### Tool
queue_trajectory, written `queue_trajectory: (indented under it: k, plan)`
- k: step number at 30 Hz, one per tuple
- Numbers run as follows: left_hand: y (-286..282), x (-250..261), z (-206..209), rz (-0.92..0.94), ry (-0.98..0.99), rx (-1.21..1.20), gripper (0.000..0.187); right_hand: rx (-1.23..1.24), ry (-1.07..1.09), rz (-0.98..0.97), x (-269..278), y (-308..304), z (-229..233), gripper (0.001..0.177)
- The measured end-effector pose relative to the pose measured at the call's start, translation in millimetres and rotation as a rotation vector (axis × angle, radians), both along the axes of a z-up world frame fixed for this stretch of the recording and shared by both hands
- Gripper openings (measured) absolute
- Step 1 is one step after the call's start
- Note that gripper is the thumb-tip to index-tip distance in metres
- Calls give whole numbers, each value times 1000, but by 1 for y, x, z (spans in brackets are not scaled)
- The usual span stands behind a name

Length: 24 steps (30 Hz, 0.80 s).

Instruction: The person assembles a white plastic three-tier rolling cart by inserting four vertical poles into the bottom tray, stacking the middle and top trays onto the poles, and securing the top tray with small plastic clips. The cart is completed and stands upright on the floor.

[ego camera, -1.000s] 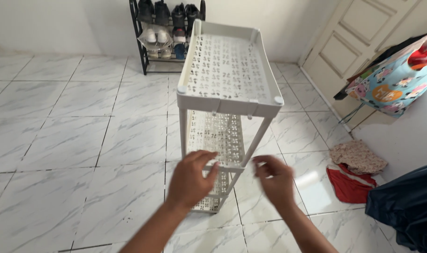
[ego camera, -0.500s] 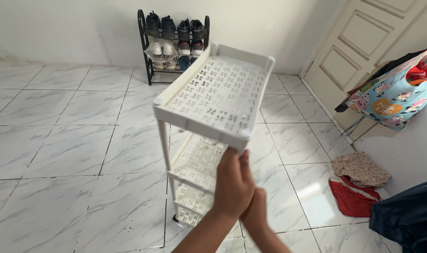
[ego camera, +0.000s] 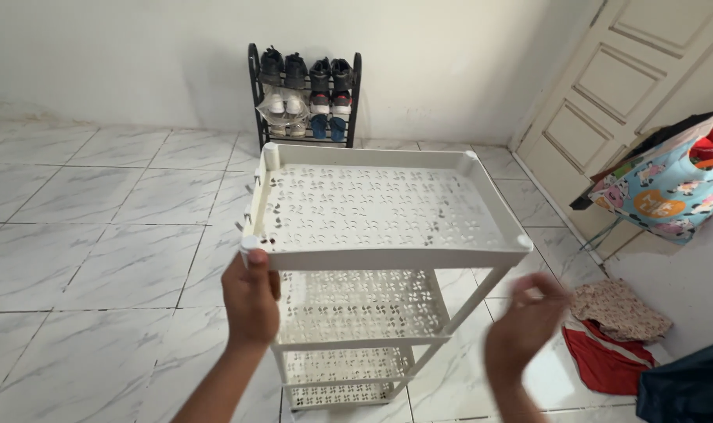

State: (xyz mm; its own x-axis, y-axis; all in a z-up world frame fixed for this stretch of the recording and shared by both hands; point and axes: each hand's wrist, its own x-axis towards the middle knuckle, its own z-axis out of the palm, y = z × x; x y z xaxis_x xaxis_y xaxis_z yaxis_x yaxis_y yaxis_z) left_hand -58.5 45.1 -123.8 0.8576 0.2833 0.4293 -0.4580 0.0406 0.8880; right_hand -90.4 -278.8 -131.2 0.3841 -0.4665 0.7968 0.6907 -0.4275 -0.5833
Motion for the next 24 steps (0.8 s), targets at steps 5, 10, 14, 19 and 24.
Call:
queue_trajectory:
  k: [5, 10, 14, 19, 24]
  plan:
    - [-1, -8, 26, 47, -42, 46, 88, 176, 356, 340, 16, -4, 49, 53]
    - [1, -5, 23, 64, 88, 137, 85, 98, 407, 295, 30, 4, 56, 60]
    - [14, -1, 23, 61, -139, 292, 78, -274, 369, 111, 22, -18, 71, 63]
    - [61, 44, 93, 122, -149, 416, 75, -230, 766, 248, 66, -46, 139, 73]
    - [21, 106, 149, 42, 453, 1254, 93, -837, 1087, 68, 128, -29, 167, 85]
